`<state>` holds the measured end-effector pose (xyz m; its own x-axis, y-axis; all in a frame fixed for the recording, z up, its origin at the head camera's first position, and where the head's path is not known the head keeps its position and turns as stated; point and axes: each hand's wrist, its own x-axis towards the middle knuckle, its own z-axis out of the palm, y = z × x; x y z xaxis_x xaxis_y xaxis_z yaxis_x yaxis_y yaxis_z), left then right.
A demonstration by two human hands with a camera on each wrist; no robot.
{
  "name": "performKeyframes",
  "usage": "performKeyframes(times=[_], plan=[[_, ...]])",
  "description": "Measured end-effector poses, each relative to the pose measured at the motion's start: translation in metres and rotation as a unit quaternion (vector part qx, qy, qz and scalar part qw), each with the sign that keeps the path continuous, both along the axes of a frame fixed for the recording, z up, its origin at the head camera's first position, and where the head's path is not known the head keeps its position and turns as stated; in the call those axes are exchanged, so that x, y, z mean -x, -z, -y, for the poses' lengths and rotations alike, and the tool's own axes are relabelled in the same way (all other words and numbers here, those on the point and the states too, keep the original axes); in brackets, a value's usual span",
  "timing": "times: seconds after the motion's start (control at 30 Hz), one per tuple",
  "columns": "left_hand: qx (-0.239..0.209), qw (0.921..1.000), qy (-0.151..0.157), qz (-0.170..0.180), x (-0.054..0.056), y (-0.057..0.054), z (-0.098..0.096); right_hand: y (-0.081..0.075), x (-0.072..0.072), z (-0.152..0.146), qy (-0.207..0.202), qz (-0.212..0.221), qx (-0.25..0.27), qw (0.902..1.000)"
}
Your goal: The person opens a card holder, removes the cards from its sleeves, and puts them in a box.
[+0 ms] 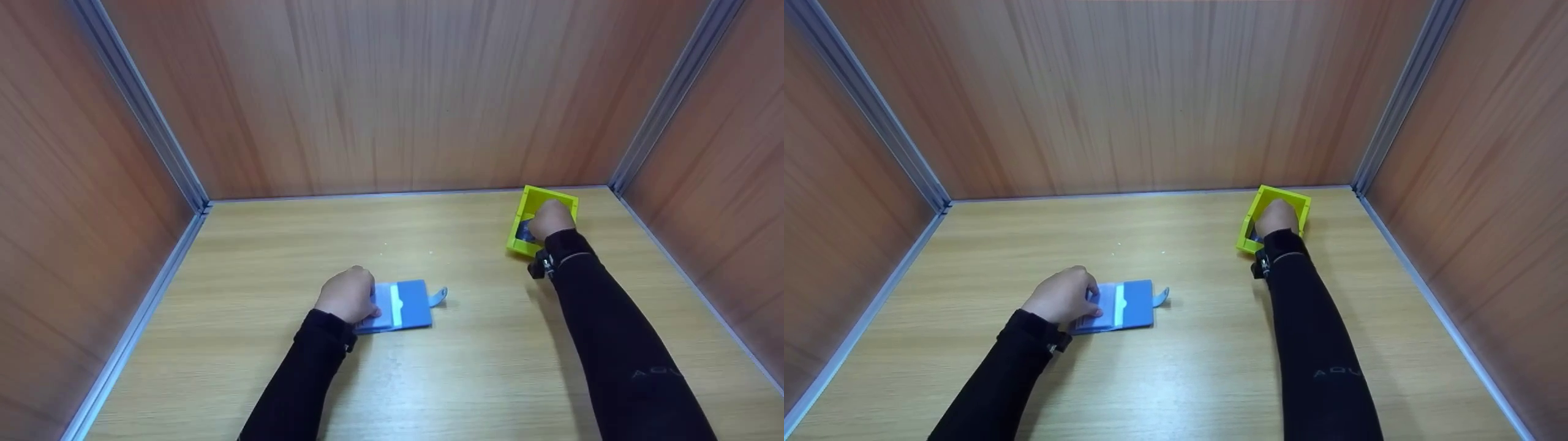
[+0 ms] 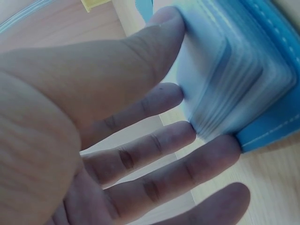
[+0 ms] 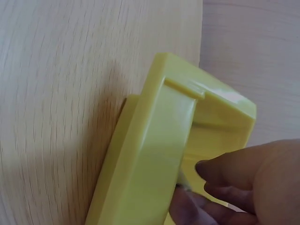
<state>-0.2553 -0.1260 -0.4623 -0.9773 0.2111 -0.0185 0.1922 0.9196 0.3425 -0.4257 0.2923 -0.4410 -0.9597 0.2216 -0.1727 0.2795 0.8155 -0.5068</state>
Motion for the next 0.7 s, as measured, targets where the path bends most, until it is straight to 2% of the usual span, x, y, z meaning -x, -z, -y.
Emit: performKeyframes(times=[0.27, 0.53, 0.7], plan=[[0.011, 0.9999, 0.003, -0.005, 0.003, 0.000, -0.001, -0.026, -0.026, 0.009, 0.017, 0.035, 0.056, 0.9976], [0.013, 0.9999, 0.004, -0.001, 0.003, 0.000, -0.001, -0.025, -0.028, -0.002, 0.012, 0.001, 0.057, 0.9983], [0.019, 0.9998, 0.000, 0.006, 0.004, 0.002, 0.001, -0.040, -0.045, 0.002, 0.011, -0.031, 0.092, 0.9952]])
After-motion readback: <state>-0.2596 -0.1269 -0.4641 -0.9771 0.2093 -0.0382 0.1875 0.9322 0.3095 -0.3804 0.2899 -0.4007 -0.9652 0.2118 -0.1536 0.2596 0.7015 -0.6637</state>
